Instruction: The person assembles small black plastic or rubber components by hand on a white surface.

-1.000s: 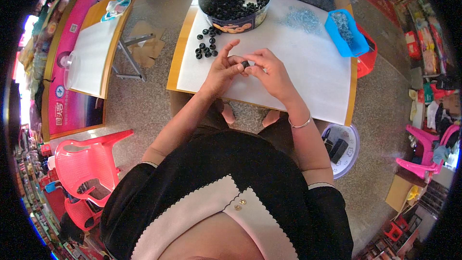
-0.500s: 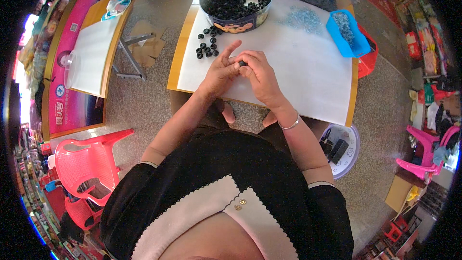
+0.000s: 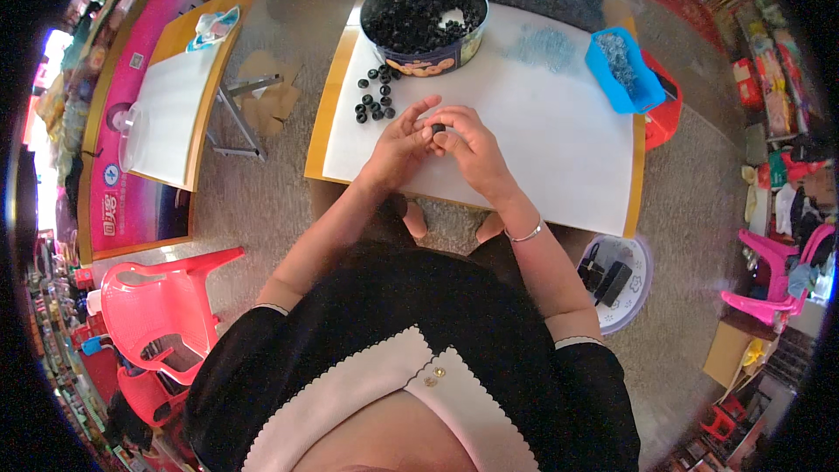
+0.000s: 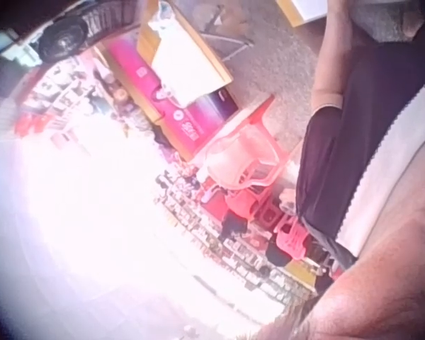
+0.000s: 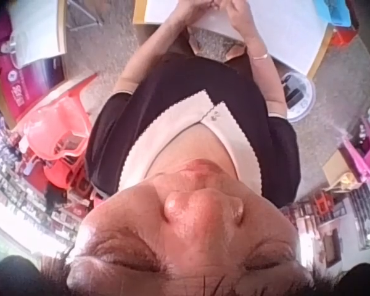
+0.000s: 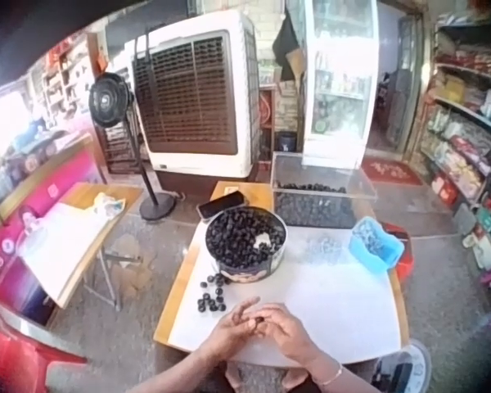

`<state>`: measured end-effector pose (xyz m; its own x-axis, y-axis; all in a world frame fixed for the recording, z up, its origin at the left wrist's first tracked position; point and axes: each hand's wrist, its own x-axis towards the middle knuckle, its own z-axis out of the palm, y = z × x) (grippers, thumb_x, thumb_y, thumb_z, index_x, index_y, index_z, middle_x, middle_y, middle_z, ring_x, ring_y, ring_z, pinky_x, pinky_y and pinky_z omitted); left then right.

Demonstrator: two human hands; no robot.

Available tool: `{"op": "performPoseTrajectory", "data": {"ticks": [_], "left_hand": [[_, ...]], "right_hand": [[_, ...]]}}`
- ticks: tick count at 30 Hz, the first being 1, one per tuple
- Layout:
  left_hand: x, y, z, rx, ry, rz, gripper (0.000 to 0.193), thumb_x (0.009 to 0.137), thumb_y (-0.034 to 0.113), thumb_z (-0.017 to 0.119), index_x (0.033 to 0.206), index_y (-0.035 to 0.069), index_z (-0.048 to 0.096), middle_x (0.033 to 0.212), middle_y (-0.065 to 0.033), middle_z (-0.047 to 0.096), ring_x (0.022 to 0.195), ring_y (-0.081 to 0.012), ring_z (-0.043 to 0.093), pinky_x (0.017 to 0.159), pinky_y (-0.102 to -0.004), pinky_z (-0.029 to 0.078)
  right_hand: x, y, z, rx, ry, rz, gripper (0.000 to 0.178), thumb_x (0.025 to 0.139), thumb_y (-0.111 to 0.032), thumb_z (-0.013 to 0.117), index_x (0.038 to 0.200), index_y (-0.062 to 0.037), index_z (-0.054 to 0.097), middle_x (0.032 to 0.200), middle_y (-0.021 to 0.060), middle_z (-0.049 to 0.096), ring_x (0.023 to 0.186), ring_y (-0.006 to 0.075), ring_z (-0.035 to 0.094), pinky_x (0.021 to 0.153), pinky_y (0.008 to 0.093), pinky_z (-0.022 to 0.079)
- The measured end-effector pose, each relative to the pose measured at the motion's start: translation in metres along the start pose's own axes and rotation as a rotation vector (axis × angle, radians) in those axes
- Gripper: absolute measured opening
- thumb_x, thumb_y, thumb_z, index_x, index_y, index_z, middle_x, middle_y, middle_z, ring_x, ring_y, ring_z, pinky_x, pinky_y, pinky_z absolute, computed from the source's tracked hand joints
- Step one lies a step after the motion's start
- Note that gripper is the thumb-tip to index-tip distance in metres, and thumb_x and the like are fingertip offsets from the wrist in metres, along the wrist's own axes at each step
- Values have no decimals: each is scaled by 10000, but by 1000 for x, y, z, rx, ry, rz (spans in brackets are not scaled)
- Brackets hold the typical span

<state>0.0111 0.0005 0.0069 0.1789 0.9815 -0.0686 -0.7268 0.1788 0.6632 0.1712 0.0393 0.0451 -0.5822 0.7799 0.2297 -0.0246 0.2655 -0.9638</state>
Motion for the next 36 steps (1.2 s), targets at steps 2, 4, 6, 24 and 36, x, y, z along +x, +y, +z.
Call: {"op": "performPoseTrajectory", "data": {"ticks": [2,4,6,24,36], "left_hand": [[1,3,4,-31,21,9,587,879,70,591,1368,6,272,1043,-88,594,830,-168,593,769,-294,482],[1,4,10,-42,28,4,586,877,76,596,1365,7,278,1037,-88,596,825,-166,592,767,-294,480],[2,3,12,-55,25,-1,585,875,82,601,1361,8,283,1031,-88,598,820,-164,591,766,-295,479],[1,4,7,-47,-24,-53,365,923,126,544,1256,23,439,974,-80,584,814,-134,566,793,-277,471],[2,5,6,-67,-10,-77,355,923,138,542,1246,20,452,964,-68,571,812,-141,554,779,-278,470]], "right_hand": [[1,0,-3,41,-31,13,209,892,-38,500,1077,11,585,1136,68,510,881,133,536,766,256,457],[-1,-4,-5,82,-36,42,215,889,-35,505,1082,14,587,1148,60,503,893,129,532,807,264,443],[-2,-5,-7,116,-54,81,219,888,-38,508,1086,6,590,1144,59,508,917,127,533,817,265,443],[207,-36,-181,-1293,725,-506,293,781,-228,640,1043,-99,664,1096,131,611,1009,298,552,885,398,434],[200,-8,-44,-1217,-418,8,102,669,-152,692,751,-91,692,758,118,668,762,295,645,688,381,493]]}}
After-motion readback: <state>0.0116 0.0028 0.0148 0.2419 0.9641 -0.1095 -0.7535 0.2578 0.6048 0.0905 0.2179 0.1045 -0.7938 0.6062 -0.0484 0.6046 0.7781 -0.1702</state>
